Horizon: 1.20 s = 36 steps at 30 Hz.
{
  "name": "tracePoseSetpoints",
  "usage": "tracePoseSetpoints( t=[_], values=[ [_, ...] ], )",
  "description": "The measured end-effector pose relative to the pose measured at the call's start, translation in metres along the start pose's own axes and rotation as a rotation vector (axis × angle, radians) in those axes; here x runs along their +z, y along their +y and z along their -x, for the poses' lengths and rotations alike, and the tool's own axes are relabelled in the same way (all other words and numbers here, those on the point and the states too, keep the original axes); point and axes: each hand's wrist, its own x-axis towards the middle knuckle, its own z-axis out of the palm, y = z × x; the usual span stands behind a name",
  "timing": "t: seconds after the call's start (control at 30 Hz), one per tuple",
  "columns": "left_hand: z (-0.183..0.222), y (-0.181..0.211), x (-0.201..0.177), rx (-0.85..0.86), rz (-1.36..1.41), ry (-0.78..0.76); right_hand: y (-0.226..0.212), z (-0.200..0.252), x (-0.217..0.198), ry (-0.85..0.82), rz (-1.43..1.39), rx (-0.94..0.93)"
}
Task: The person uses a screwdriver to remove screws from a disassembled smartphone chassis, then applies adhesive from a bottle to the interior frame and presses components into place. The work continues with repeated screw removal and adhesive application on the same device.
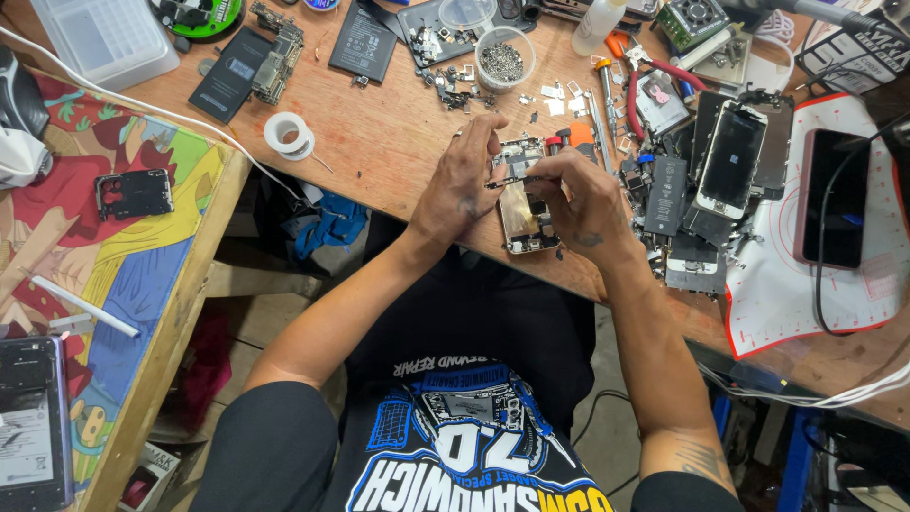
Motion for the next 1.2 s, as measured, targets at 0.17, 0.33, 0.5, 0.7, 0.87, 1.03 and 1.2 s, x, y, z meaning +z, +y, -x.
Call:
tracePoseSetpoints(
  t=[0.17, 0.33, 0.5, 0.7, 0.87, 1.03, 1.2],
  values=[
    [0.000, 0.003, -0.002, -0.016, 0.022, -0.003, 0.002, 0.002, 0.000, -0.030, -0.032, 0.025],
    [-0.001, 0.006, -0.003, -0.024, 0.041, 0.007, 0.008, 0.002, -0.001, -0.082, -0.136, 0.155],
    [0.001, 0.007, -0.004, 0.025, 0.032, 0.030, 0.005, 0.005, -0.015, -0.199, -0.157, 0.277],
    [0.000, 0.001, 0.000, 0.030, -0.018, 0.037, -0.004, 0.015, -0.010, -0.194, 0.014, 0.445],
    [0.000, 0.001, 0.001, 0.104, -0.046, 0.056, -0.006, 0.013, -0.012, -0.262, 0.112, 0.495],
    [0.001, -0.001, 0.000, 0.061, -0.097, 0.014, -0.005, 0.015, -0.008, -0.201, 0.111, 0.267],
    [0.000, 0.000, 0.001, 0.108, -0.108, 0.032, 0.004, 0.013, -0.007, -0.229, 0.102, 0.457]
  ],
)
